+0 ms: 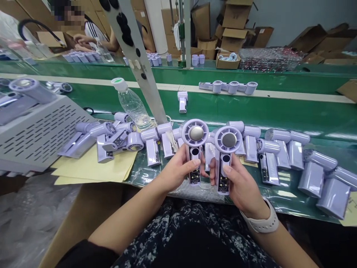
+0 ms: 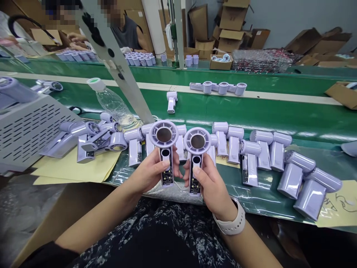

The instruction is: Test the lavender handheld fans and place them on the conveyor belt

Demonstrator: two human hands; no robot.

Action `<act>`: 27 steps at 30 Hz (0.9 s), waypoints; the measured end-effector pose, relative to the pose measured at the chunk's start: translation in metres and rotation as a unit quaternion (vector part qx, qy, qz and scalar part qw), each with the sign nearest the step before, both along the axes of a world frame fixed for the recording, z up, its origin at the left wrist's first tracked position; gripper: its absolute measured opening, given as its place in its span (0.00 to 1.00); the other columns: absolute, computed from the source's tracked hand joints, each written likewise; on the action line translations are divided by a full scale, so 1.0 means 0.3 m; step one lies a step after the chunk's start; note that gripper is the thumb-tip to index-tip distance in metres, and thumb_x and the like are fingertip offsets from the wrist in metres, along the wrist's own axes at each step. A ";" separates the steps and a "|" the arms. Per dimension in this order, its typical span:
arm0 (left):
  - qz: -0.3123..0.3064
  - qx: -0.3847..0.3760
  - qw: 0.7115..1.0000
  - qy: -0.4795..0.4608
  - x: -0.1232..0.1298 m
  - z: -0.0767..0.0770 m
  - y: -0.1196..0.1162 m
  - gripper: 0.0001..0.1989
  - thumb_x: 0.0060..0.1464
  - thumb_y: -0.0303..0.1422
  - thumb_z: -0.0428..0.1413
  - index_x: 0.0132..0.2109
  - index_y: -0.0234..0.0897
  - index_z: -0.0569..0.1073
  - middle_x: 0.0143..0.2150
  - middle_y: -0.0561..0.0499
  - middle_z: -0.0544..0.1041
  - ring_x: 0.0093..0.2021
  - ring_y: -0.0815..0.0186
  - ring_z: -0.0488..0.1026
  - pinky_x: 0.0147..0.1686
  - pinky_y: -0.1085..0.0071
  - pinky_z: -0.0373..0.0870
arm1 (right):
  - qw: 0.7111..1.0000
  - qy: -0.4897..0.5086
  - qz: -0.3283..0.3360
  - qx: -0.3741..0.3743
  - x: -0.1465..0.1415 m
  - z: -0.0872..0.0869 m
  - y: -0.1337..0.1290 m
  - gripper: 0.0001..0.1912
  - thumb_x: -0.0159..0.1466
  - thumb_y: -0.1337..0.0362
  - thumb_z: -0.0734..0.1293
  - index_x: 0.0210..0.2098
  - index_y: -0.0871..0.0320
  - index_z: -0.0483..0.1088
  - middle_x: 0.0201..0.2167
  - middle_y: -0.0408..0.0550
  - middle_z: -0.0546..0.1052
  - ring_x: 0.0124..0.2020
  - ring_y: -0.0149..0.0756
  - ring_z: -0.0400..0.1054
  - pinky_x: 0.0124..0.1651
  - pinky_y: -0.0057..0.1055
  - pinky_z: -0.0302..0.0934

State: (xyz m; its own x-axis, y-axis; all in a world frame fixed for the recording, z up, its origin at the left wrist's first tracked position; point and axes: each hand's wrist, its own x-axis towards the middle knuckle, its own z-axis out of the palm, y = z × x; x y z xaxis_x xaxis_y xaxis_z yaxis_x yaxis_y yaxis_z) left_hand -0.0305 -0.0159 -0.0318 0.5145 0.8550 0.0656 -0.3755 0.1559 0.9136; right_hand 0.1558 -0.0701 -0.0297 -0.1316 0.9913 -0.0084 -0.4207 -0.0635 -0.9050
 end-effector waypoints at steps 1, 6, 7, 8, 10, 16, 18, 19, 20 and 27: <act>0.004 -0.006 1.000 0.003 0.005 0.001 0.003 0.18 0.56 0.41 0.66 0.46 0.37 0.68 0.39 0.52 0.75 0.30 0.67 0.76 0.34 0.67 0.76 | 1.000 0.005 -0.005 -0.006 0.000 0.002 0.001 0.12 0.69 0.54 0.70 0.47 0.53 0.73 0.39 0.47 0.75 0.32 0.34 0.70 0.33 0.33 0.70; 0.021 -0.033 0.999 0.027 0.025 0.002 0.010 0.20 0.53 0.42 0.66 0.45 0.37 0.67 0.34 0.53 0.74 0.28 0.66 0.74 0.31 0.66 0.73 | 0.999 0.038 -0.009 -0.014 0.009 0.011 -0.005 0.13 0.67 0.53 0.71 0.46 0.54 0.73 0.41 0.48 0.76 0.34 0.36 0.71 0.33 0.33 0.70; 0.023 -0.040 0.998 0.031 0.027 0.003 0.010 0.21 0.53 0.42 0.66 0.47 0.38 0.67 0.33 0.53 0.74 0.27 0.65 0.74 0.31 0.65 0.73 | 0.999 0.043 -0.008 -0.013 0.010 0.012 -0.006 0.13 0.66 0.54 0.71 0.45 0.54 0.73 0.40 0.48 0.76 0.32 0.35 0.71 0.32 0.33 0.69; 0.027 -0.046 0.998 0.035 0.029 0.005 0.009 0.22 0.52 0.41 0.65 0.48 0.38 0.66 0.32 0.54 0.74 0.27 0.65 0.73 0.30 0.65 0.73 | 0.999 0.047 -0.009 -0.011 0.011 0.013 -0.007 0.12 0.66 0.55 0.71 0.45 0.53 0.73 0.40 0.47 0.76 0.31 0.35 0.71 0.31 0.33 0.69; 0.031 -0.048 0.998 0.041 0.032 0.009 0.007 0.23 0.52 0.40 0.65 0.50 0.38 0.66 0.32 0.54 0.74 0.27 0.63 0.73 0.30 0.64 0.72 | 0.999 0.053 -0.010 -0.006 0.012 0.016 -0.008 0.11 0.66 0.56 0.72 0.45 0.52 0.73 0.39 0.47 0.76 0.31 0.35 0.70 0.30 0.32 0.68; 0.032 -0.022 0.999 0.038 0.030 0.013 0.000 0.20 0.53 0.39 0.65 0.47 0.38 0.67 0.34 0.54 0.74 0.27 0.64 0.75 0.32 0.63 0.74 | 0.999 0.035 -0.010 0.005 0.016 0.027 -0.003 0.11 0.66 0.56 0.71 0.45 0.53 0.72 0.39 0.48 0.76 0.31 0.35 0.70 0.29 0.32 0.67; 0.039 -0.018 0.998 0.048 0.029 0.009 -0.001 0.21 0.53 0.40 0.66 0.47 0.38 0.67 0.37 0.52 0.75 0.29 0.63 0.77 0.33 0.63 0.75 | 0.999 0.024 -0.024 -0.006 0.017 0.023 -0.002 0.11 0.65 0.57 0.71 0.45 0.53 0.72 0.38 0.47 0.76 0.30 0.35 0.69 0.28 0.32 0.66; 0.047 -0.019 0.997 0.055 0.029 0.006 -0.002 0.22 0.52 0.40 0.68 0.47 0.38 0.66 0.38 0.51 0.76 0.29 0.62 0.78 0.32 0.64 0.75 | 0.999 0.028 -0.031 -0.016 0.017 0.019 -0.002 0.12 0.66 0.56 0.71 0.46 0.53 0.71 0.38 0.47 0.77 0.29 0.35 0.69 0.26 0.31 0.66; 0.053 -0.022 0.997 0.060 0.030 0.003 -0.002 0.25 0.52 0.41 0.69 0.49 0.39 0.65 0.38 0.50 0.77 0.29 0.62 0.78 0.31 0.64 0.74 | 0.998 0.041 -0.035 -0.028 0.018 0.013 -0.002 0.12 0.66 0.55 0.70 0.46 0.52 0.71 0.36 0.46 0.77 0.27 0.34 0.69 0.25 0.31 0.65; 0.048 -0.083 0.995 0.026 0.041 -0.009 -0.008 0.21 0.60 0.52 0.56 0.48 0.41 0.64 0.31 0.51 0.81 0.21 0.60 0.77 0.20 0.67 0.71 | 0.989 0.100 -0.035 -0.101 0.030 -0.016 -0.003 0.24 0.69 0.43 0.66 0.41 0.57 0.80 0.36 0.51 0.82 0.34 0.39 0.77 0.37 0.33 0.75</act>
State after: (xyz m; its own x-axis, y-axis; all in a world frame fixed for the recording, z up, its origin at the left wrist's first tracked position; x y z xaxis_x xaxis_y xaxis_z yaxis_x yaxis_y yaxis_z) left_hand -0.0183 -0.0183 -0.0346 0.4298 0.8968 -0.1053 -0.3496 0.2728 0.8963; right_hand 0.1648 -0.0710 -0.0346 -0.0824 0.9786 -0.1888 -0.5990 -0.2001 -0.7754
